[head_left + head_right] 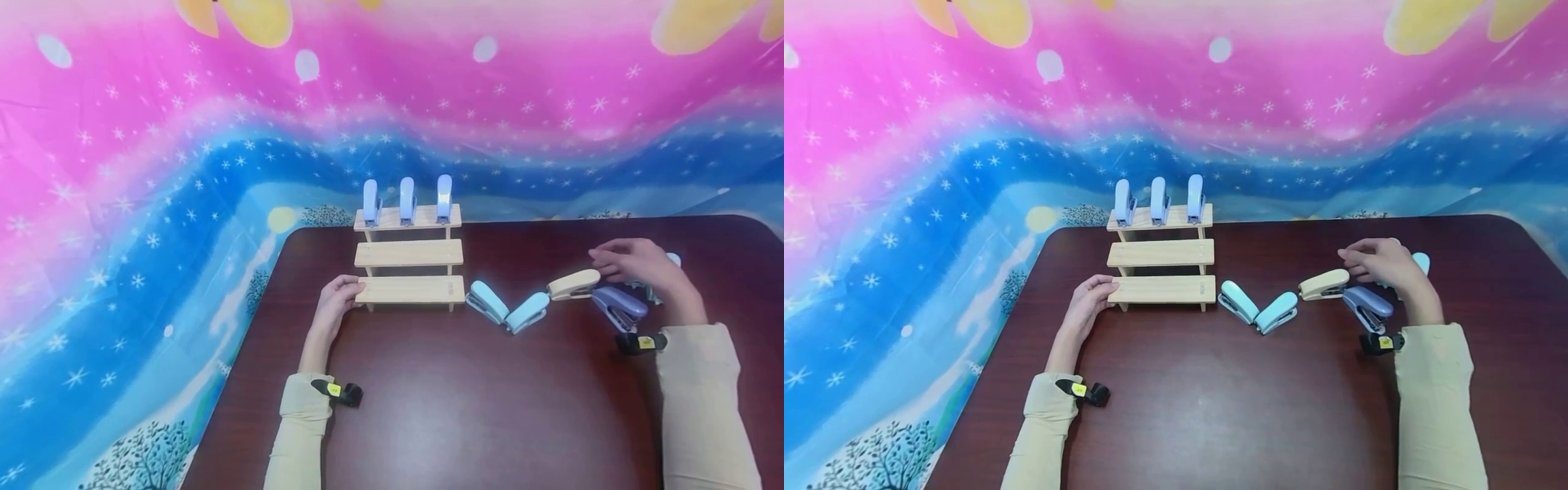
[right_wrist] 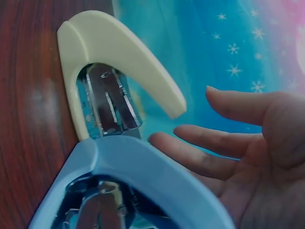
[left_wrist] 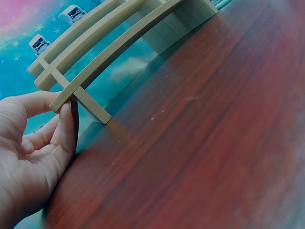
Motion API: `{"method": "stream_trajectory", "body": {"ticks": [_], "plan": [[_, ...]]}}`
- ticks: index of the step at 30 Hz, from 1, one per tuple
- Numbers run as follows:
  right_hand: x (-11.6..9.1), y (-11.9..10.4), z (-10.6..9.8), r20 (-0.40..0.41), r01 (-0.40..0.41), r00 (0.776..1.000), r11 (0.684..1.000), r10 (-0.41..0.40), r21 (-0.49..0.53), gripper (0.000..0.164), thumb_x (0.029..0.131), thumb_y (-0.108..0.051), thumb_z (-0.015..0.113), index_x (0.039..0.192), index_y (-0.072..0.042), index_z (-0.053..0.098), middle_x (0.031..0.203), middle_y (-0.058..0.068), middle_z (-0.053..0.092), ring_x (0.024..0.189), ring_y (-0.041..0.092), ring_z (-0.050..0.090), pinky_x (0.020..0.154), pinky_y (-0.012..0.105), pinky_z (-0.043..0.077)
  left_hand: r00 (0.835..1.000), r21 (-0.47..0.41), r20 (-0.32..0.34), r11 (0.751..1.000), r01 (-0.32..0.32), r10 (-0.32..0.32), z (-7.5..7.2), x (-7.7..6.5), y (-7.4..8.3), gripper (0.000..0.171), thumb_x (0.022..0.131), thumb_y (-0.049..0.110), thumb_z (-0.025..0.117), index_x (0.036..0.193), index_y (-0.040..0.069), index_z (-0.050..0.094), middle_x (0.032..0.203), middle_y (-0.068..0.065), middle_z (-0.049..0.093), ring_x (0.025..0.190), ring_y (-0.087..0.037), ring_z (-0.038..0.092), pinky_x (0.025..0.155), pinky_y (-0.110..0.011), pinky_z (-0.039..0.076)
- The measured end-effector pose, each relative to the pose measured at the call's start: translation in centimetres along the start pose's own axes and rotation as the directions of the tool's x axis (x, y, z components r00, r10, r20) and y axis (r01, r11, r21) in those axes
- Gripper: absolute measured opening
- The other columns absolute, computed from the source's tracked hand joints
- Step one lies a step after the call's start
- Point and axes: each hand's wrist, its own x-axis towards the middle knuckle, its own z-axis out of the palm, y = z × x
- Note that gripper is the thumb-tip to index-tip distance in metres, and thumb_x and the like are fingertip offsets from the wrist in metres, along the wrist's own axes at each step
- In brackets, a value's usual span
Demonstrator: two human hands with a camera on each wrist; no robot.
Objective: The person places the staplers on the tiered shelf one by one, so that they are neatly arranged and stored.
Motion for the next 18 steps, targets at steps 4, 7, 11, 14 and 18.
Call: {"method": "stream_trajectory", "body": {"ticks": [4,7,11,14,18], "plan": [[0.0,0.3,0.3,0.043,0.015,0.999,0.998,-0.013,-0.058,0.061,0.109,-0.030,0.054,0.141,0.021,0.043,0.125,0.037,0.061,0.100,0.030,0.071,0.081,0.037,0.062,1.000,0.000,0.004,1.000,-0.005,0.005,0.1,0.1,0.0,0.022,0.094,0.005,0.071,0.112,-0.004,0.064,0.095,-0.008,0.068,0.075,-0.013,0.066,0.068,-0.025,0.055],[0.0,0.5,0.5,0.057,0.034,0.998,0.996,-0.030,-0.083,0.060,0.110,-0.031,0.053,0.140,0.021,0.044,0.129,0.040,0.056,0.105,0.041,0.067,0.080,0.039,0.062,1.000,0.001,0.003,1.000,-0.010,0.010,0.1,0.1,0.1,0.022,0.094,0.005,0.071,0.111,-0.005,0.064,0.095,-0.008,0.068,0.075,-0.013,0.066,0.068,-0.025,0.054],[-0.5,0.5,0.9,0.072,0.009,0.997,0.997,-0.003,-0.079,0.066,0.108,-0.040,0.054,0.144,0.013,0.044,0.127,0.037,0.056,0.099,0.040,0.067,0.075,0.041,0.061,1.000,-0.001,0.001,1.000,-0.003,0.003,0.1,0.1,0.1,0.023,0.093,0.005,0.071,0.112,-0.005,0.063,0.094,-0.008,0.068,0.075,-0.013,0.066,0.068,-0.025,0.054],[-1.0,0.4,1.2,0.112,-0.021,0.993,0.997,0.029,-0.075,0.071,0.104,-0.047,0.057,0.148,0.007,0.042,0.129,0.031,0.055,0.097,0.035,0.064,0.071,0.042,0.059,1.000,-0.003,0.001,1.000,0.004,-0.004,0.0,0.1,0.0,0.024,0.094,0.005,0.071,0.113,-0.006,0.062,0.094,-0.007,0.067,0.075,-0.013,0.066,0.068,-0.025,0.054],[-1.0,0.2,1.4,0.142,0.026,0.990,0.990,-0.005,-0.142,0.069,0.101,-0.045,0.063,0.146,0.005,0.045,0.127,0.029,0.057,0.097,0.034,0.062,0.070,0.042,0.058,1.000,-0.010,0.004,1.000,0.007,-0.007,0.1,0.2,-0.1,0.025,0.094,0.004,0.070,0.114,-0.008,0.061,0.092,-0.006,0.067,0.074,-0.013,0.066,0.068,-0.024,0.054]]}}
